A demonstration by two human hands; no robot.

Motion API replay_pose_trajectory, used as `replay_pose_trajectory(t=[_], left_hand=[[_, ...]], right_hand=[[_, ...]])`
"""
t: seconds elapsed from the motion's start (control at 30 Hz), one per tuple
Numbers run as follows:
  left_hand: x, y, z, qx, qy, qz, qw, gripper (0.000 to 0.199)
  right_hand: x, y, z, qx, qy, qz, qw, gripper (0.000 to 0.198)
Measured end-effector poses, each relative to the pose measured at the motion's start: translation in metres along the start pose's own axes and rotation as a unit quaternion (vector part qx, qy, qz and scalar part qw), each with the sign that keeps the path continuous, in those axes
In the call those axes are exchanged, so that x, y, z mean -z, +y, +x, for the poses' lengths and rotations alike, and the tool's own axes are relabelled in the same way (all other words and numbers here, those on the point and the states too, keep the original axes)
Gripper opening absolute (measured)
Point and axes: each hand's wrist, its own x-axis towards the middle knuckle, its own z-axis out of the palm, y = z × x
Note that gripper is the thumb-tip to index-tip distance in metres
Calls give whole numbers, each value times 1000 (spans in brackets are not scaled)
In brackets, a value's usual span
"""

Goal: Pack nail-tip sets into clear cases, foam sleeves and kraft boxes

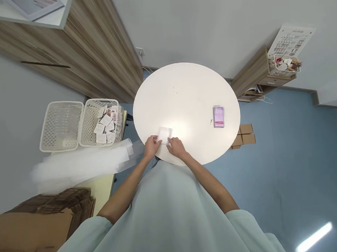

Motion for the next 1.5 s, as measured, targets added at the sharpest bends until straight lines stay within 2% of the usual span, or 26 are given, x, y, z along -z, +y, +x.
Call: replay_pose_trajectory(t=[0.23,0.37,0.5,0.63,0.83,1.0,1.13,1.23,1.3,1.37,1.5], left_hand=[[25,-32,-14,30,42,13,999,23],[27,-27,-20,37,47,35,998,24],[28,-17,-35,28,86,48,995,33],[32,-16,-71,33,113,13,993,28],[45,-26,-148,53,187,-25,981,27],[66,-45,-199,83,260,-50,961,35],[97,-77,-226,99,301,-67,946,35],[133,-118,-245,117,333,-43,935,33],[161,-153,-259,145,347,-6,926,33],[189,-194,-274,184,337,41,922,35],[229,-278,-306,246,261,128,925,47]], right_hand=[[-21,-33,13,27,-35,25,999,51],[-18,-32,9,22,-43,49,998,53],[-11,-28,-5,24,-8,96,995,50],[-6,-26,-25,33,10,164,986,46],[-2,-28,-48,50,-10,220,974,44],[2,-49,-62,73,-18,248,966,52],[0,-87,-75,83,-13,268,960,56],[-8,-125,-84,95,-8,266,959,55],[-17,-154,-89,105,-7,260,960,54],[-30,-183,-93,117,-9,254,960,53],[-62,-237,-99,139,-25,241,960,53]])
